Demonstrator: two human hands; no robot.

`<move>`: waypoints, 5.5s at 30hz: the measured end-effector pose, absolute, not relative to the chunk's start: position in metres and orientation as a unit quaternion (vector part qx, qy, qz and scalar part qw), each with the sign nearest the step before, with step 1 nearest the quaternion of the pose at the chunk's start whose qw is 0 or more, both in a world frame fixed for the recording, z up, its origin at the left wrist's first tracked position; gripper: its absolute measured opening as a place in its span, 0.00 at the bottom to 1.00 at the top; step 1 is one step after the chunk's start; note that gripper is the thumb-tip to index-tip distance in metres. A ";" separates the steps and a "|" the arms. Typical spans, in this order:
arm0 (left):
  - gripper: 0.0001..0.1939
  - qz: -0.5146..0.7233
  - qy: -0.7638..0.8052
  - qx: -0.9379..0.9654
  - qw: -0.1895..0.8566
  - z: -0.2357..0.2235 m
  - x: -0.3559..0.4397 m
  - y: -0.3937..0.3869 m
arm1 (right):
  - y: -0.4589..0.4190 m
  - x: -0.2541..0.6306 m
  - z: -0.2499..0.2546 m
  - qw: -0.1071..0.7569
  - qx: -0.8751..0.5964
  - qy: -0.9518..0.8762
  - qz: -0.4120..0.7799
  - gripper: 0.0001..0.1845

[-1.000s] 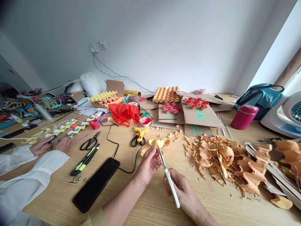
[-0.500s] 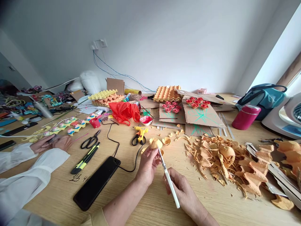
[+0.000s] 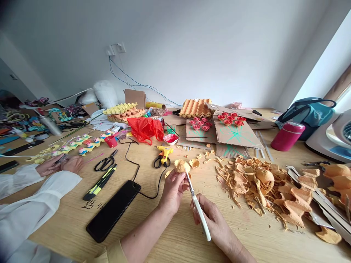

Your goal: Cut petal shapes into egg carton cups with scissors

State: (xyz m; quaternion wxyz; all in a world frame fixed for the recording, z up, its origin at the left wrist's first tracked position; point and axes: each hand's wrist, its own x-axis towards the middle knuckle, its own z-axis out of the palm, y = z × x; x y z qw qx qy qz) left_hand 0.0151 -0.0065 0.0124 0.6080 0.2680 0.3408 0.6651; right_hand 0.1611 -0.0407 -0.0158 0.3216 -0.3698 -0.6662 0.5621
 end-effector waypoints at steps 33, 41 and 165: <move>0.13 0.654 0.348 0.281 0.610 0.014 0.015 -0.008 | -0.043 0.159 -0.013 0.330 -0.374 -0.656 0.567 0.27; 0.14 0.659 0.328 0.262 0.625 0.009 0.016 -0.008 | -0.044 0.157 -0.016 0.347 -0.374 -0.650 0.563 0.26; 0.16 0.664 0.330 0.245 0.625 0.009 0.016 -0.008 | -0.044 0.157 -0.018 0.361 -0.370 -0.650 0.558 0.25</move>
